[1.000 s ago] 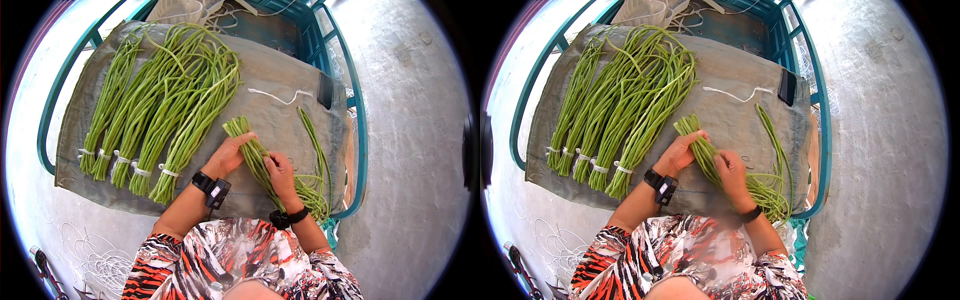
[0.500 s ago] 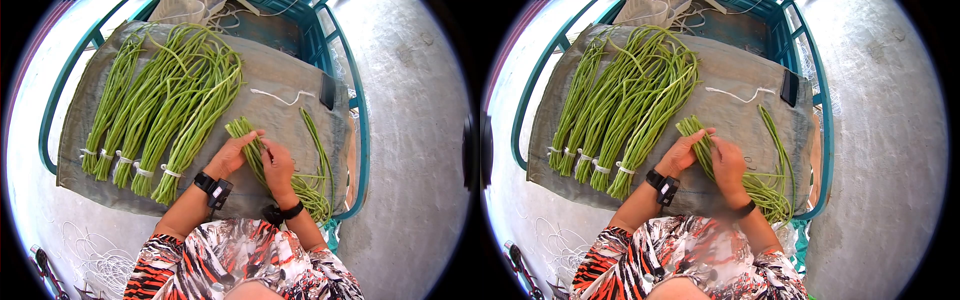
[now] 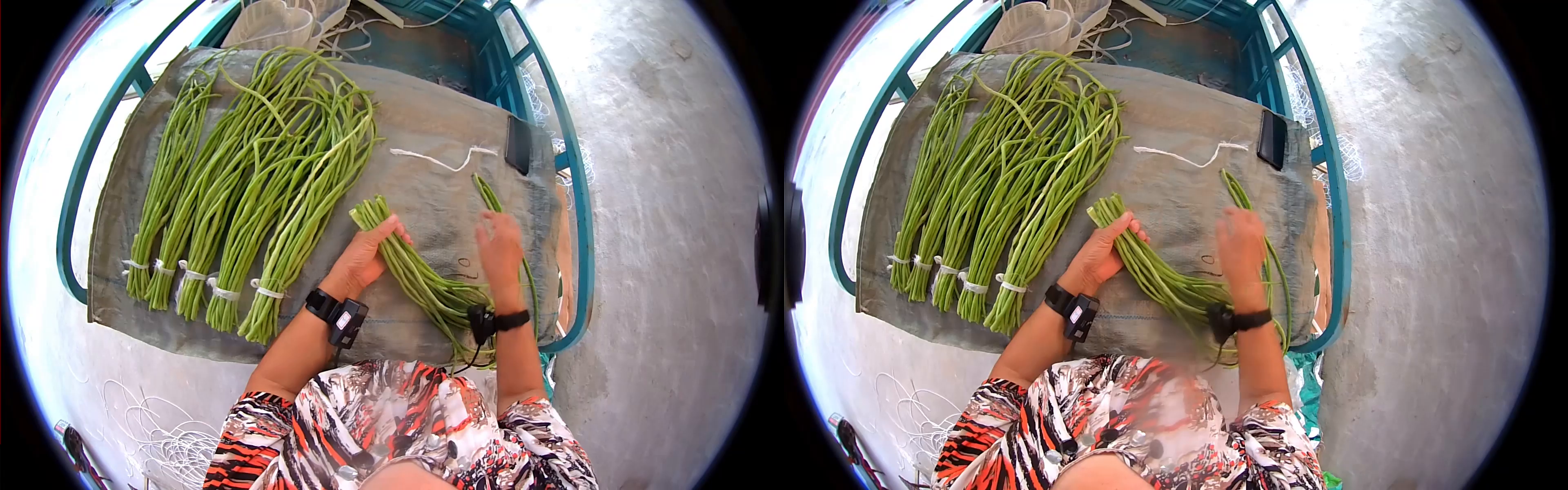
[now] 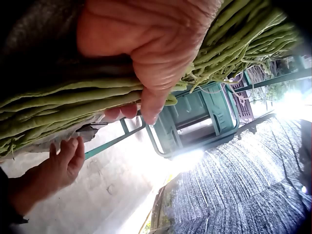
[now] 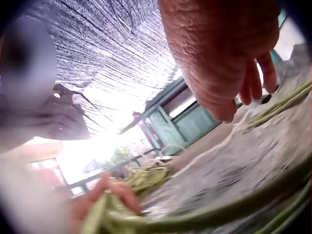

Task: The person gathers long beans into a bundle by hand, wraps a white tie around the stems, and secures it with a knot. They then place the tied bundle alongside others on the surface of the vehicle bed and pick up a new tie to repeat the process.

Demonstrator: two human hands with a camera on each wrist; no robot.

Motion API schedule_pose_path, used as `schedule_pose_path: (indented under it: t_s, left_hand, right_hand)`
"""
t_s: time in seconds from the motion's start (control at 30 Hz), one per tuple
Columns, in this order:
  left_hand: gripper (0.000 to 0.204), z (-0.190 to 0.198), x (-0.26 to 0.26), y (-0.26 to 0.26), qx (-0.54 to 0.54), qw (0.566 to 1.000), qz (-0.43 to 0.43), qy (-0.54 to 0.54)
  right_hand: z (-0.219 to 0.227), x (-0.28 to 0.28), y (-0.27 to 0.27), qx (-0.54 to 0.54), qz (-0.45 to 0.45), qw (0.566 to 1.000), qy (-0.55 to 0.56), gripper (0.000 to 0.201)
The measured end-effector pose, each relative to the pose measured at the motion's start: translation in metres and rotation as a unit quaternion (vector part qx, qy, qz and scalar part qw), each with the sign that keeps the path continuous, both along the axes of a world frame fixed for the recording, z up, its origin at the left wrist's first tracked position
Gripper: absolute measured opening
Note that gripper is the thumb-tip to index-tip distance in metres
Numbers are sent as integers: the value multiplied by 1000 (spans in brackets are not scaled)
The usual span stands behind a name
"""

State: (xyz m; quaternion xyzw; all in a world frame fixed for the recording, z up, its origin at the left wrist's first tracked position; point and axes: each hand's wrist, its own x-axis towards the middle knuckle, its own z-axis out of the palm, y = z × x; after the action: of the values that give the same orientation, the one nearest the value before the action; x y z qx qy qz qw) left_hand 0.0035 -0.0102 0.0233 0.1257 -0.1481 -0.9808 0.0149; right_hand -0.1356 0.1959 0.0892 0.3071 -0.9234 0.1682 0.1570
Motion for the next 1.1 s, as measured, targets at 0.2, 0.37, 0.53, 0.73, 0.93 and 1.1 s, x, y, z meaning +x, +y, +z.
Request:
schedule_pose_path:
  t_s: [0.2, 0.37, 0.53, 0.73, 0.93, 1.1]
  left_hand:
    - [16, -4, -1, -1, -12, 1000, -20, 10]
    - [17, -6, -2, 1, 2, 1000, -4, -27]
    - [14, 1, 0, 0, 1, 1000, -2, -20]
    - [14, 5, 2, -2, -3, 1000, -9, -14]
    - [15, 1, 2, -2, -6, 1000, -16, 0]
    - [15, 3, 4, -2, -3, 1000, -6, -1]
  right_hand:
    - [-22, -56, 39, 43, -137, 988, -61, 29]
    - [-35, -69, 49, 46, -142, 984, -100, 30]
    - [-35, -59, 45, 88, -105, 988, 64, 20]
    - [-38, -63, 41, 153, -89, 978, 113, 17]
    - [-32, -62, 36, 139, -83, 981, 106, 12]
    - [3, -21, 8, -37, -34, 997, -50, 13]
